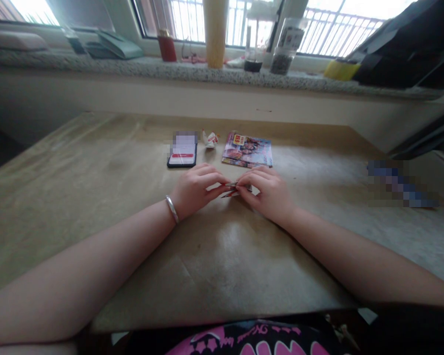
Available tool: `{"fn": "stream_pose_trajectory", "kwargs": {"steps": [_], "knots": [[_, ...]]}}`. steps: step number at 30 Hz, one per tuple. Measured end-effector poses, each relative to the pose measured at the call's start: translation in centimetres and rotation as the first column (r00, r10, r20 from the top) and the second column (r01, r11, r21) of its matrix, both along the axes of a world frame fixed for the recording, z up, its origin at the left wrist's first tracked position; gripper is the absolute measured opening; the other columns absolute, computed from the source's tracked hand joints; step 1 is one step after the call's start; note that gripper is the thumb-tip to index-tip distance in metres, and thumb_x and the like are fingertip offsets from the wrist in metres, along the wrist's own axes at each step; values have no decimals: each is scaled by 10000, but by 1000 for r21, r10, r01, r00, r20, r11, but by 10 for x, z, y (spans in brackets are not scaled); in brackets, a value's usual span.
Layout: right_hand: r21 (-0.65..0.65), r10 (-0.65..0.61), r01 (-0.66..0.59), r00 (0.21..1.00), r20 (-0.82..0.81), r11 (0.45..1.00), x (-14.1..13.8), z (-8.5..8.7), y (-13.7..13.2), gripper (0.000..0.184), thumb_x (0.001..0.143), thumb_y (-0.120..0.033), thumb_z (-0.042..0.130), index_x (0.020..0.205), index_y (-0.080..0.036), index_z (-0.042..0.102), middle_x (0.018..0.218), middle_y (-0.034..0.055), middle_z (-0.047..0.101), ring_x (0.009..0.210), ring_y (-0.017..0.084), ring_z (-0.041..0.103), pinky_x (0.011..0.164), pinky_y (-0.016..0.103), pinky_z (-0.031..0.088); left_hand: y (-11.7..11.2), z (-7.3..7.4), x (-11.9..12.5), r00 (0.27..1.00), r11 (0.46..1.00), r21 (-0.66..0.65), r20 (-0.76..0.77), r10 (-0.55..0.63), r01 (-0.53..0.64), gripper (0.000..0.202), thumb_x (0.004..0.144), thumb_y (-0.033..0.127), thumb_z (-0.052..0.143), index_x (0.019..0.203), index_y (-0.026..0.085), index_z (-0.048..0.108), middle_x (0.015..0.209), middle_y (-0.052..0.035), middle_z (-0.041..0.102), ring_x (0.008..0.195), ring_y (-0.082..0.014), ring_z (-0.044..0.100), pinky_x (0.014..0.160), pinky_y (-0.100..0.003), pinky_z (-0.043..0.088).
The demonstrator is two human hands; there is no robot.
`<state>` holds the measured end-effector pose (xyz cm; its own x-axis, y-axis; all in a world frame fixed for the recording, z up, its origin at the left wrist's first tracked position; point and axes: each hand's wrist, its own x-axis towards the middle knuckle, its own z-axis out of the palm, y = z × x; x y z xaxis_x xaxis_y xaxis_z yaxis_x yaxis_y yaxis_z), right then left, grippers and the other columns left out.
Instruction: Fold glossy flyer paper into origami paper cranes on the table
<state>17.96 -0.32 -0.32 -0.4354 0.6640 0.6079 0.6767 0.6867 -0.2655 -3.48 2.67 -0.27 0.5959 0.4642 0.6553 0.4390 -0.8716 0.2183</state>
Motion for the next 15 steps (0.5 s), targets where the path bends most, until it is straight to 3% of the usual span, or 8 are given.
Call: {"fn": "stream_pose_trajectory", "kwargs": {"steps": [15], "knots": [[13, -46, 46, 999, 6, 999, -1, 0, -2, 105, 843, -248, 548, 777, -222, 626, 833, 25, 712, 848, 180, 630, 799, 333, 436, -3, 2, 3, 998, 998, -57, 55, 25, -22, 203, 860, 326, 599, 754, 173, 679, 744, -42, 673, 724, -140, 598, 693, -269, 486]]}}
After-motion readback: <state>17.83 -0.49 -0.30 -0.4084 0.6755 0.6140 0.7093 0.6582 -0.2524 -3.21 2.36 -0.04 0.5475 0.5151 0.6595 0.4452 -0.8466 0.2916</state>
